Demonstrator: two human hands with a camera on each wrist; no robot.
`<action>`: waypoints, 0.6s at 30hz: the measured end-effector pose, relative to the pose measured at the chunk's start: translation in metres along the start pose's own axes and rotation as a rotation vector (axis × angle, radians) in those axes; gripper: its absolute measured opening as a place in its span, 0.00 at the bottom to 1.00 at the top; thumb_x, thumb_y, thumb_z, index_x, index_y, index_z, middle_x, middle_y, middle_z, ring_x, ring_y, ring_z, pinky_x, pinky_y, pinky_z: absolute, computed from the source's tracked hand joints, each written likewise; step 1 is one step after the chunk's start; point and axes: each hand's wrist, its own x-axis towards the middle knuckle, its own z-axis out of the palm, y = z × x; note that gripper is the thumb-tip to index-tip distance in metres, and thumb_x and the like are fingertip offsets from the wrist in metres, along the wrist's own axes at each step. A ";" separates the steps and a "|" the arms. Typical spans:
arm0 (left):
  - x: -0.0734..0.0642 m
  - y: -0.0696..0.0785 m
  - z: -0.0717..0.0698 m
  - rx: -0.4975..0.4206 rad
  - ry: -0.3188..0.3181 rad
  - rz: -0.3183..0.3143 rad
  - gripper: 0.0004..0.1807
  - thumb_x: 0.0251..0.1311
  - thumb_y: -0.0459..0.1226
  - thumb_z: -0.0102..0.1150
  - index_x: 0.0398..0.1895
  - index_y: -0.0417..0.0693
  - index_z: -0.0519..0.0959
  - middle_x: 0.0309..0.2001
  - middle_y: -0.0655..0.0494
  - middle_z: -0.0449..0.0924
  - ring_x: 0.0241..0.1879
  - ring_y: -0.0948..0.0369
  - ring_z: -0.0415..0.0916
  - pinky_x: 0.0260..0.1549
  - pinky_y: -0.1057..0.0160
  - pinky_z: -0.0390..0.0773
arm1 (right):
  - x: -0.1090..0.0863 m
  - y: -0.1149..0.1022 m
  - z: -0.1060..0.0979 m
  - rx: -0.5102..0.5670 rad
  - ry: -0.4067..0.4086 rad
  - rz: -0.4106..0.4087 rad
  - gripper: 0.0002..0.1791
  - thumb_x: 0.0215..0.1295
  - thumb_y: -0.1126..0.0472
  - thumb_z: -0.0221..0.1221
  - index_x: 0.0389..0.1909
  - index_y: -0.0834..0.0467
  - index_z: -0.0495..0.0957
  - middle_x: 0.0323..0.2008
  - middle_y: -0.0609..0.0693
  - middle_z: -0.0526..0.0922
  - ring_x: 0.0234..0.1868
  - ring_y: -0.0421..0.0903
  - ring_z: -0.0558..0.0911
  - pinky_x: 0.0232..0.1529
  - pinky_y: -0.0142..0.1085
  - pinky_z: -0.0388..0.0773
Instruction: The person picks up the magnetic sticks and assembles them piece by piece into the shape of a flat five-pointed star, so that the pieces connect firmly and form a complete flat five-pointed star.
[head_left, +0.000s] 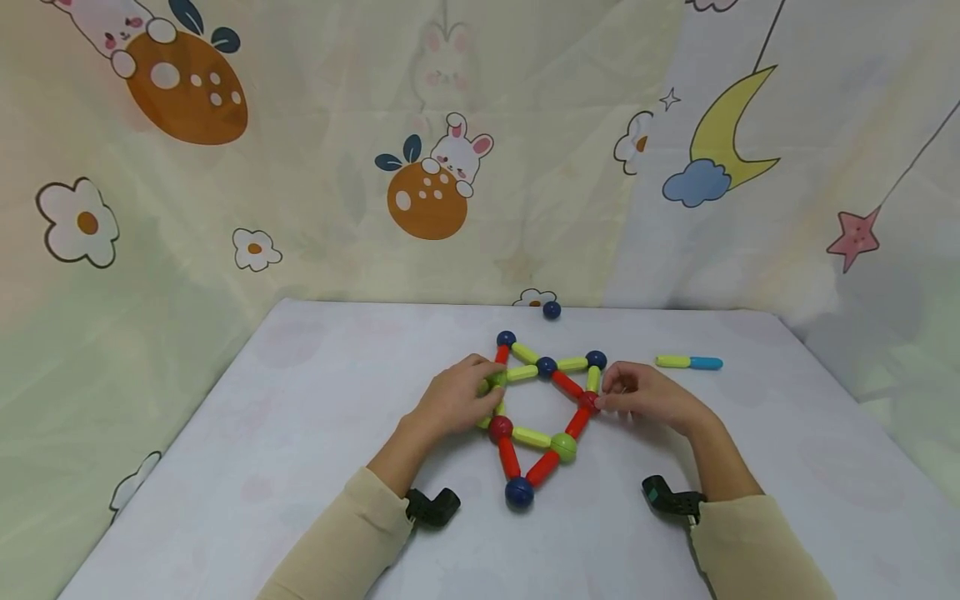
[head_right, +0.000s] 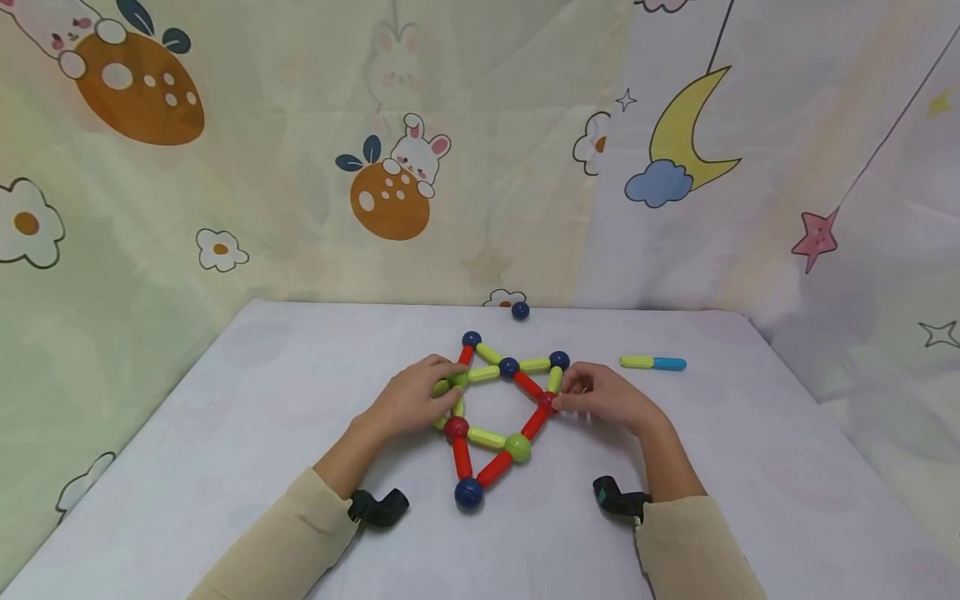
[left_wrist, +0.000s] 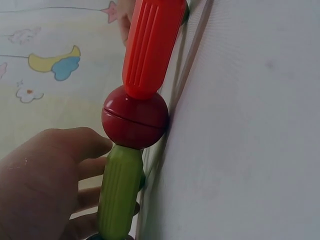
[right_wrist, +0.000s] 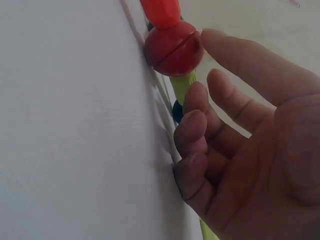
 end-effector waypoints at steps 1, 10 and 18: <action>0.000 0.000 -0.001 -0.002 -0.001 0.000 0.23 0.71 0.45 0.57 0.67 0.54 0.79 0.60 0.53 0.80 0.51 0.56 0.79 0.52 0.54 0.82 | 0.000 0.000 0.001 -0.005 0.000 0.003 0.18 0.66 0.53 0.68 0.46 0.59 0.75 0.36 0.54 0.78 0.37 0.52 0.77 0.34 0.37 0.76; 0.001 -0.006 -0.006 -0.051 -0.016 0.009 0.20 0.69 0.44 0.61 0.63 0.53 0.82 0.54 0.52 0.82 0.48 0.57 0.80 0.48 0.56 0.81 | 0.001 -0.002 0.005 -0.023 0.050 0.026 0.21 0.69 0.51 0.65 0.53 0.60 0.76 0.39 0.53 0.80 0.37 0.50 0.77 0.35 0.37 0.76; 0.002 -0.010 -0.007 -0.061 -0.026 0.060 0.16 0.67 0.45 0.66 0.56 0.53 0.86 0.45 0.57 0.83 0.42 0.62 0.81 0.41 0.63 0.80 | 0.003 -0.001 0.007 -0.057 0.100 0.039 0.21 0.72 0.49 0.63 0.57 0.59 0.79 0.42 0.55 0.82 0.38 0.49 0.77 0.36 0.36 0.77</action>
